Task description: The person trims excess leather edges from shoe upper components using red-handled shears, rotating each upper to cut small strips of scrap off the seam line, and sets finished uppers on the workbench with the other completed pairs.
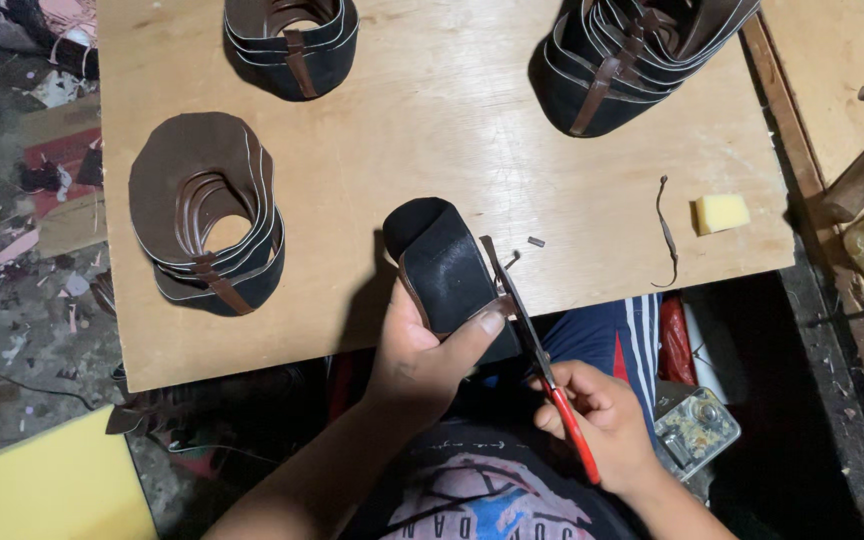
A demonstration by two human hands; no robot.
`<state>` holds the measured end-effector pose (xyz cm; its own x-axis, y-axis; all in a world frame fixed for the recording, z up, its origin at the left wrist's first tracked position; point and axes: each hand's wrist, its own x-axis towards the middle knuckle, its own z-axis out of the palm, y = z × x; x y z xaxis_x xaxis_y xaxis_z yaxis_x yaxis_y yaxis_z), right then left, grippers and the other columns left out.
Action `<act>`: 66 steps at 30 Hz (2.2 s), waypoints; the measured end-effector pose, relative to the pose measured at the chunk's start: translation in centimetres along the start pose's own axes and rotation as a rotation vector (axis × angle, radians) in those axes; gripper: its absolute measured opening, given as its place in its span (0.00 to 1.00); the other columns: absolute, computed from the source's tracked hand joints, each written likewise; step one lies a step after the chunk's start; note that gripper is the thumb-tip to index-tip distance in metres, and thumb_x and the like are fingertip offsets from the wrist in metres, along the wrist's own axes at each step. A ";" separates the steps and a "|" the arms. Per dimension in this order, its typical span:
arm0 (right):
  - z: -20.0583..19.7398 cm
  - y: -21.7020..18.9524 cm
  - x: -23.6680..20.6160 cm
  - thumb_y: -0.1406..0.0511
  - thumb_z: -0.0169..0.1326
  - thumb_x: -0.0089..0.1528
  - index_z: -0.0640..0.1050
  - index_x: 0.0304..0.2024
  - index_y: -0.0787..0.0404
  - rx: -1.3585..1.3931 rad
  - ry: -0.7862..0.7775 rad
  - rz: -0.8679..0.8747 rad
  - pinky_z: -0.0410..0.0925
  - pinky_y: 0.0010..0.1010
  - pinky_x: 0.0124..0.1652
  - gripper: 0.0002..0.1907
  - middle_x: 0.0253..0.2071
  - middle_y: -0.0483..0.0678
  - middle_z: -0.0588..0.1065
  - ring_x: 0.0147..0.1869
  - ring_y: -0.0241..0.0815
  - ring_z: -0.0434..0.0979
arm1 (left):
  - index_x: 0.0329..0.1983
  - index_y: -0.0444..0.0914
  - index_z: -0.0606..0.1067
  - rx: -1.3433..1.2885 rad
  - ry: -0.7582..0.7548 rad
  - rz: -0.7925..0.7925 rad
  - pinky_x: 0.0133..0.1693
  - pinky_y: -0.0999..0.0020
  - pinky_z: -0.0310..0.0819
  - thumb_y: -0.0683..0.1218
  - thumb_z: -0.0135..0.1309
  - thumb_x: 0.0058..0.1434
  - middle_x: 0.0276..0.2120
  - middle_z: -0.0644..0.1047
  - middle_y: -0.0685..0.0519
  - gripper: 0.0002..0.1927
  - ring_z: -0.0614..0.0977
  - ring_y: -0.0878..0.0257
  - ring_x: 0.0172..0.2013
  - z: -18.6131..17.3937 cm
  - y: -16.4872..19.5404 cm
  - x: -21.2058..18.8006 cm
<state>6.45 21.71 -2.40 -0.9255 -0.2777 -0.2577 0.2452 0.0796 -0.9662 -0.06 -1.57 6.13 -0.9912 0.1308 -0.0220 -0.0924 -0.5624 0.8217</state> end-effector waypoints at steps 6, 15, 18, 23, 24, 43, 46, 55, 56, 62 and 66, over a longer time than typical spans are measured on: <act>0.8 -3.5 1.9 0.54 0.55 0.63 0.74 0.50 0.66 0.429 0.073 0.100 0.73 0.29 0.30 0.23 0.39 0.53 0.81 0.29 0.38 0.80 | 0.59 0.28 0.71 -0.165 -0.234 -0.194 0.60 0.59 0.74 0.38 0.60 0.68 0.50 0.78 0.47 0.19 0.79 0.59 0.52 -3.1 -0.1 -0.9; 2.8 -6.8 4.6 0.71 0.60 0.58 0.73 0.50 0.68 0.273 0.329 -0.030 0.73 0.23 0.42 0.19 0.43 0.46 0.79 0.42 0.33 0.79 | 0.63 0.31 0.68 -0.243 -0.394 -0.491 0.58 0.64 0.72 0.48 0.66 0.60 0.52 0.78 0.50 0.32 0.78 0.62 0.53 -4.6 -0.9 -1.4; 3.3 -6.3 5.1 0.72 0.66 0.61 0.71 0.47 0.65 0.019 0.503 -0.085 0.62 0.21 0.33 0.18 0.31 0.41 0.65 0.32 0.28 0.64 | 0.61 0.25 0.65 -0.159 -0.193 -0.376 0.55 0.63 0.68 0.48 0.67 0.64 0.47 0.75 0.47 0.32 0.74 0.58 0.49 -4.7 -1.5 -1.0; 2.9 -7.3 5.7 0.73 0.64 0.60 0.67 0.47 0.62 -0.116 0.644 -0.309 0.63 0.18 0.31 0.20 0.31 0.38 0.68 0.30 0.26 0.67 | 0.68 0.41 0.56 -0.065 -0.195 -0.165 0.59 0.65 0.70 0.50 0.66 0.58 0.57 0.72 0.57 0.41 0.75 0.64 0.59 -4.3 -2.1 -0.4; 3.0 -7.5 5.7 0.73 0.64 0.60 0.66 0.48 0.61 -0.124 0.654 -0.360 0.64 0.17 0.31 0.21 0.33 0.37 0.69 0.32 0.25 0.68 | 0.68 0.43 0.56 -0.029 -0.197 -0.189 0.55 0.65 0.73 0.50 0.66 0.57 0.57 0.72 0.58 0.41 0.76 0.64 0.56 -4.1 -2.1 -0.5; 3.4 -2.7 5.2 0.80 0.60 0.60 0.69 0.52 0.65 -0.062 0.520 -0.513 0.70 0.24 0.37 0.21 0.39 0.43 0.73 0.36 0.31 0.74 | 0.62 0.39 0.66 0.173 0.227 -0.343 0.40 0.67 0.80 0.31 0.53 0.54 0.42 0.76 0.54 0.31 0.82 0.65 0.36 -1.8 -4.9 -1.4; 3.2 -2.5 5.4 0.80 0.61 0.61 0.67 0.53 0.64 -0.133 0.526 -0.612 0.74 0.27 0.45 0.23 0.43 0.43 0.71 0.42 0.32 0.75 | 0.63 0.36 0.64 0.170 0.087 -0.377 0.42 0.66 0.82 0.33 0.52 0.60 0.43 0.77 0.49 0.27 0.82 0.65 0.40 -2.8 -5.3 -1.2; 3.2 0.2 5.8 0.77 0.62 0.62 0.67 0.52 0.64 -0.006 0.495 -0.419 0.72 0.28 0.45 0.21 0.43 0.47 0.73 0.45 0.35 0.76 | 0.60 0.23 0.73 0.101 0.273 -0.337 0.39 0.63 0.86 0.39 0.50 0.67 0.46 0.79 0.43 0.21 0.83 0.62 0.39 -7.6 -9.4 -0.4; 2.7 0.5 5.7 0.76 0.61 0.62 0.66 0.53 0.64 0.033 0.474 -0.451 0.73 0.29 0.50 0.21 0.47 0.47 0.73 0.50 0.36 0.78 | 0.58 0.19 0.73 0.133 0.285 -0.321 0.38 0.61 0.85 0.39 0.51 0.68 0.45 0.79 0.38 0.20 0.83 0.57 0.38 -8.7 -9.2 0.1; -1.3 3.7 4.2 0.75 0.60 0.60 0.65 0.57 0.68 -0.274 0.530 -0.402 0.73 0.31 0.54 0.25 0.49 0.54 0.76 0.52 0.40 0.79 | 0.66 0.27 0.63 0.560 0.496 0.171 0.54 0.62 0.72 0.36 0.49 0.67 0.59 0.74 0.40 0.24 0.77 0.52 0.56 -14.3 -3.7 6.9; -2.7 6.5 3.1 0.71 0.61 0.61 0.69 0.56 0.68 -0.323 0.532 -0.312 0.73 0.27 0.49 0.22 0.45 0.51 0.79 0.47 0.37 0.81 | 0.62 0.33 0.62 0.310 0.583 0.133 0.44 0.58 0.81 0.35 0.45 0.60 0.53 0.75 0.44 0.25 0.80 0.55 0.48 -15.5 5.2 15.6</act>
<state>4.44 23.92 -9.43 -0.9747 0.1664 0.1490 -0.0770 0.3761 -0.9234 -17.51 -15.12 1.19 -0.8894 -0.4346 -0.1414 -0.0205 -0.2710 0.9623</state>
